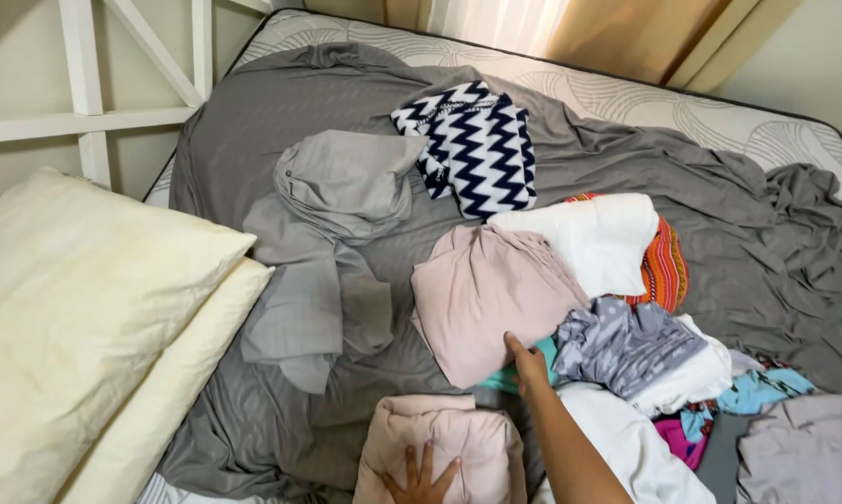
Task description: The person removes a gray pillowcase from a pillow on the bed and places the bare pillow on top of a pile of clothes. They repeat this action with a second pillow, removing its gray case and placing the bare pillow on the bed. Finally, they pick up a folded pink cloth from the pile and place it on a nearby chair.
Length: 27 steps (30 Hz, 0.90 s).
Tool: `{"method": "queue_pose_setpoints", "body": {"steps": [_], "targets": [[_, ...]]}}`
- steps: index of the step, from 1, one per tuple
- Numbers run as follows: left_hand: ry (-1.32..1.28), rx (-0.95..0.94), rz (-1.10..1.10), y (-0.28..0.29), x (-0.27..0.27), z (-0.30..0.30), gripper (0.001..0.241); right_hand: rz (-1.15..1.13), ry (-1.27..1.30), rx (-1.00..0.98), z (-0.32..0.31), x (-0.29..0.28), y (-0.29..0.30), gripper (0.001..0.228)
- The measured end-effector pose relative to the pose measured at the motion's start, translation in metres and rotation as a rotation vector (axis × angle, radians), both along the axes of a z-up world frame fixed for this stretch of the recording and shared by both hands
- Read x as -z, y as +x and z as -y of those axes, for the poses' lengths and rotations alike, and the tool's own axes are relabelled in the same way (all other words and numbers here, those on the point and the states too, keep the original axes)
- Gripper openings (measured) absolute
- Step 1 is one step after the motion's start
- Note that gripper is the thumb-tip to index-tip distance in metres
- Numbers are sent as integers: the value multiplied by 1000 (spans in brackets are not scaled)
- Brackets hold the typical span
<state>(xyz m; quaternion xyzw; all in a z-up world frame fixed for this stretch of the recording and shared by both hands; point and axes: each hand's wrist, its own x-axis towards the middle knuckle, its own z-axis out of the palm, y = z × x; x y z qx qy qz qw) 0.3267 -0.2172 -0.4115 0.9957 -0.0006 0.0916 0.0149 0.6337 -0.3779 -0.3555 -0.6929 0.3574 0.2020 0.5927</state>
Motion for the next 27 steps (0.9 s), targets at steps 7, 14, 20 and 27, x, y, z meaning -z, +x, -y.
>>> {"method": "queue_pose_setpoints", "body": {"steps": [7, 14, 20, 27], "targets": [[1, -24, 277, 1, 49, 4, 50, -91, 102, 29, -11, 12, 11, 89], [-158, 38, -198, 37, -44, -20, 54, 514, 340, 35, -8, -39, 10, 47], [-1907, -477, -778, 85, -150, -64, 91, 526, 673, 188, -10, -246, -94, 48], [-2134, -396, -319, 55, -169, -82, 83, 338, 586, 70, -2, -194, -261, 40]]}}
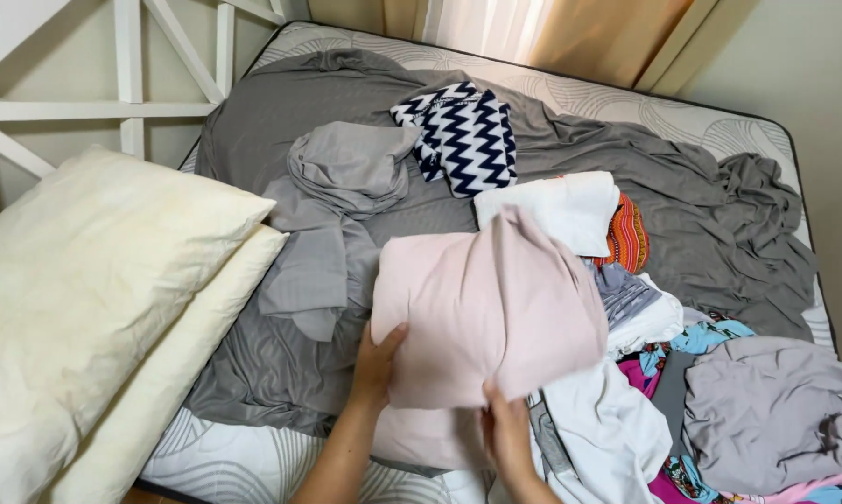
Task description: The person removes a gray pillowcase from a pillow on the bed and places the bare pillow on top of a pile of clothes. They repeat this action with a second pillow, removing its gray case and placing the bare pillow on the bed. Finally, they pick up a folded pink cloth from the pile and place it on a nearby chair.
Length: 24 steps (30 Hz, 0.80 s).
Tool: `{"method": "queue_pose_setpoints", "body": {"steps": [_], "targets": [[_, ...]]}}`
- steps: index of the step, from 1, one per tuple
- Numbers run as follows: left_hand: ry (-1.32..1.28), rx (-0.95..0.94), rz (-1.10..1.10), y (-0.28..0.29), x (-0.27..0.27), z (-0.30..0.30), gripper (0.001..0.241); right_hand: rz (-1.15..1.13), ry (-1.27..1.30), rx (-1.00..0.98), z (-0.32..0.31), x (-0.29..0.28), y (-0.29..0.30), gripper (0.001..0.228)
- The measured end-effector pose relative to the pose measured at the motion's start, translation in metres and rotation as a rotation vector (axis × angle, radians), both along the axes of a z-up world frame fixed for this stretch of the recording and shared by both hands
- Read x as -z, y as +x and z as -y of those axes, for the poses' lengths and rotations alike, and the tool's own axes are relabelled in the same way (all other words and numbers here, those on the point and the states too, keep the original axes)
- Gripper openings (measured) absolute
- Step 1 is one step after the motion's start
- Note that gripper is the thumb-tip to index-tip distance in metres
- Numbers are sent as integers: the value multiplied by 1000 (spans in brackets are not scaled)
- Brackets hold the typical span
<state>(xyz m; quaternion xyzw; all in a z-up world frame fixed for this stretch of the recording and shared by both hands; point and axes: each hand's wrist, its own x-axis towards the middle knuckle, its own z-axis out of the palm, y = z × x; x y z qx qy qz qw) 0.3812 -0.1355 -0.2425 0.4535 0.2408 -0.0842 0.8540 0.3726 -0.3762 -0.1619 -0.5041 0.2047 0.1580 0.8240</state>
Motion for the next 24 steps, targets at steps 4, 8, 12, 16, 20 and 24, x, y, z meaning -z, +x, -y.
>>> {"method": "queue_pose_setpoints", "body": {"steps": [4, 8, 12, 16, 20, 24], "targets": [[280, -31, -46, -25, 19, -17, 85, -254, -1, -220, 17, 47, -61, 38], [577, -54, -114, -67, 16, -15, 91, -200, -280, -378, 61, 144, -88, 25], [681, -43, -130, -68, -21, 12, 98, 237, -810, -146, 38, 73, -30, 43], [787, -25, -155, -79, -33, 19, 105, 181, -975, -105, 24, 78, -2, 73], [900, -15, -152, -76, -13, 4, 113, 53, -1012, -115, 29, 113, -2, 108], [764, 88, -174, -79, 97, -27, 131, -219, -904, -295, 32, 136, -15, 126]]}}
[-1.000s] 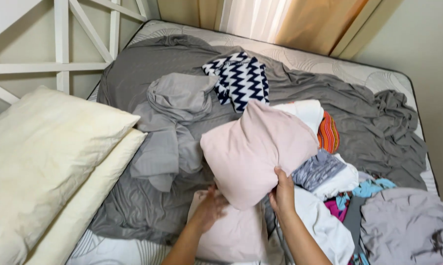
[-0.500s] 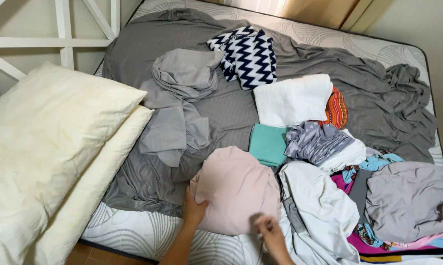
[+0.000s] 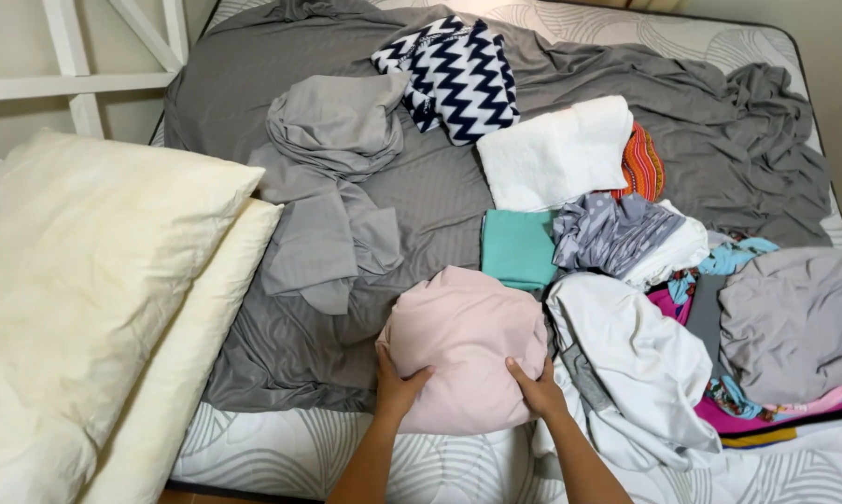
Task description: The person removes a gray pillowcase from a pillow on the bed and places the bare pillow on top of a pile of clothes. They repeat this action with a second pillow, removing its gray case and placing the bare pillow on the bed. Finally, they pick up a folded pink cloth from the pile and place it on a nearby chair.
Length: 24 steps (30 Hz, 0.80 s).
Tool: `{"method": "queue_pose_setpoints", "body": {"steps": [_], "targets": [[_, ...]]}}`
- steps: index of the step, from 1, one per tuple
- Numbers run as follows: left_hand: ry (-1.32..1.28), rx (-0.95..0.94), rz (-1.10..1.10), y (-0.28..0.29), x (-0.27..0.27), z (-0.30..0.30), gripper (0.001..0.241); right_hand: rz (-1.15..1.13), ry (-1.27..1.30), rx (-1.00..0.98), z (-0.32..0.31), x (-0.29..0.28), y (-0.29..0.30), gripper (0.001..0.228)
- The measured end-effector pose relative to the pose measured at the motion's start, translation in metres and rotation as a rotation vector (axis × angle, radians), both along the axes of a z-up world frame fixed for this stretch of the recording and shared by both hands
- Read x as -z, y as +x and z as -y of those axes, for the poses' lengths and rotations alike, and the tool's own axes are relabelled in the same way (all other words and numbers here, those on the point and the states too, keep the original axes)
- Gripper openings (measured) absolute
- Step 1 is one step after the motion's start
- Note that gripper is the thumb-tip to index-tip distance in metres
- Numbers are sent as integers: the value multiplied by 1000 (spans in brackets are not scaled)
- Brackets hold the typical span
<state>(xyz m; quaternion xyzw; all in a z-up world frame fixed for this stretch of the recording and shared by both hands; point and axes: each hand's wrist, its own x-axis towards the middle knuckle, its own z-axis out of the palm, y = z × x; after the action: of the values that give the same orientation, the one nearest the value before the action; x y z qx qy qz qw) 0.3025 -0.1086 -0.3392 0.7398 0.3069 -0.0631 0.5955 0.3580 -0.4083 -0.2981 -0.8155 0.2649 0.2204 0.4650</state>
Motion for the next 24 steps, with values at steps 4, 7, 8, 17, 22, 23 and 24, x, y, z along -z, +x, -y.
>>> {"method": "queue_pose_setpoints", "body": {"steps": [4, 7, 8, 17, 22, 23, 24], "targets": [[-191, 157, -130, 5, -47, -33, 128, -88, 67, 25, 11, 19, -11, 123], [-269, 240, -319, 8, -69, -40, 120, -95, 226, 140, 6, 11, -18, 112], [-269, 236, -254, 5, -69, -41, 116, -107, 291, 190, 3, 11, -21, 108], [-311, 339, 134, -18, -94, -27, 99, 63, 489, 505, -5, -7, -110, 95], [-366, 486, 232, -27, -134, -5, 94, 360, 407, 585, 18, -72, -178, 92], [-366, 574, 293, -29, -142, 2, 91, 423, 364, 530, 29, -92, -192, 89], [-368, 662, 356, -32, -149, 10, 88, 482, 317, 474, 40, -111, -206, 87]]}}
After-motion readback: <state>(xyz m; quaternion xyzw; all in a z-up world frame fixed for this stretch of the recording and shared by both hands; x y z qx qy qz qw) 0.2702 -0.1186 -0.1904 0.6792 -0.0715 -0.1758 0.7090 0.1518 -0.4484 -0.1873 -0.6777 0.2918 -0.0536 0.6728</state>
